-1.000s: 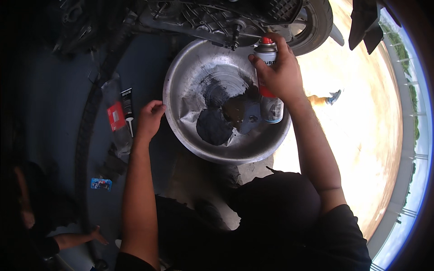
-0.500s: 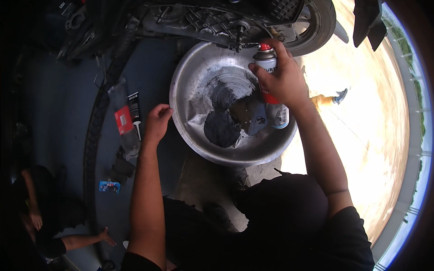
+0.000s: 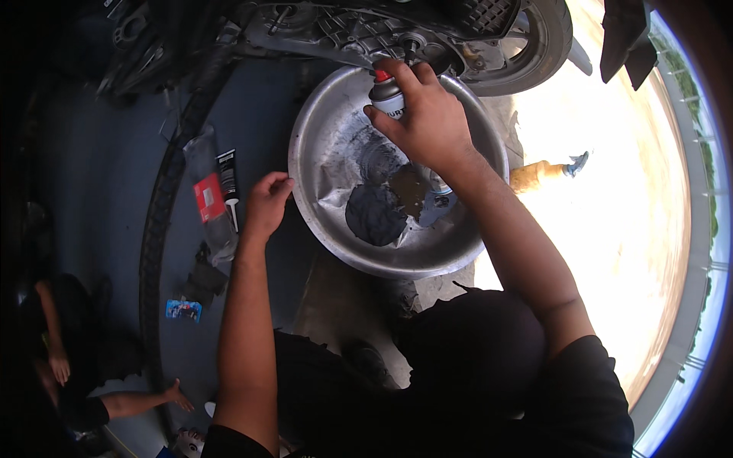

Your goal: The person cleans and lubricates motorcycle components using a spray bottle, brake cleaner, and a cloth before handling several drive parts and a tube of sealant.

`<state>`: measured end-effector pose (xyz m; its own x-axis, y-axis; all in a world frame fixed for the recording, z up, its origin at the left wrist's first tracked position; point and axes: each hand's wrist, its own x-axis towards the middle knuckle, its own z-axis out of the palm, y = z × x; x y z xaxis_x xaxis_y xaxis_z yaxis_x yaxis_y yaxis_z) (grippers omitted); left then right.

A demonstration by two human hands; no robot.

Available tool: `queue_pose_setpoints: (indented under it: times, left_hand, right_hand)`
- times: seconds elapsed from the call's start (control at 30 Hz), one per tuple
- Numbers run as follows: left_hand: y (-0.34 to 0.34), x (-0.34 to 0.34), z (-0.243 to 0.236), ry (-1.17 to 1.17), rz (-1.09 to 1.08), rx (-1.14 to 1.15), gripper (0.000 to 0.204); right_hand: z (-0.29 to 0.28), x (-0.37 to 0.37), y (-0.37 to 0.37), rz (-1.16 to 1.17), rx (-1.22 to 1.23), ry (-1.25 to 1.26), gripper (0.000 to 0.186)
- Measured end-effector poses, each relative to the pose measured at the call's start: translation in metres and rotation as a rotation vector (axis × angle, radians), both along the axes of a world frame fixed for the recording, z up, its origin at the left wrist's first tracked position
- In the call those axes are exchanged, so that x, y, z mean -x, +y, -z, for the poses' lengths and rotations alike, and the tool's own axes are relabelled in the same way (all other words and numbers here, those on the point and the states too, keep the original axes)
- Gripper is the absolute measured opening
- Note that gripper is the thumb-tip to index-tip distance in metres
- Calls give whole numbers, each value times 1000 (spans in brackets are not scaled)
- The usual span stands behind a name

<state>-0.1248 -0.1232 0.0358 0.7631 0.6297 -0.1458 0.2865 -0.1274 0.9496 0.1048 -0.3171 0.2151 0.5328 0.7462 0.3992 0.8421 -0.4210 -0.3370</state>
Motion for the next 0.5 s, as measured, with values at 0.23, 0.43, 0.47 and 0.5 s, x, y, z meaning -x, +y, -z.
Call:
queue_pose_setpoints:
  times: [0.23,0.43,0.47,0.5]
  left_hand:
    - [1,1,1,-1,1,-18,18]
    - [0,-1,-4,1,5,-17,18]
    - [0,-1,-3,-11,7,-12,18]
    - [0,0,-2,-13,4,-6,18]
  right_hand:
    - [-8,12,-29,106,244,132,57]
    - [1,-17,-74,222,124,0,59]
    - [-3,-19,-76,220,130,-3,59]
    - [-8,-22,-78,224,96,-40,59]
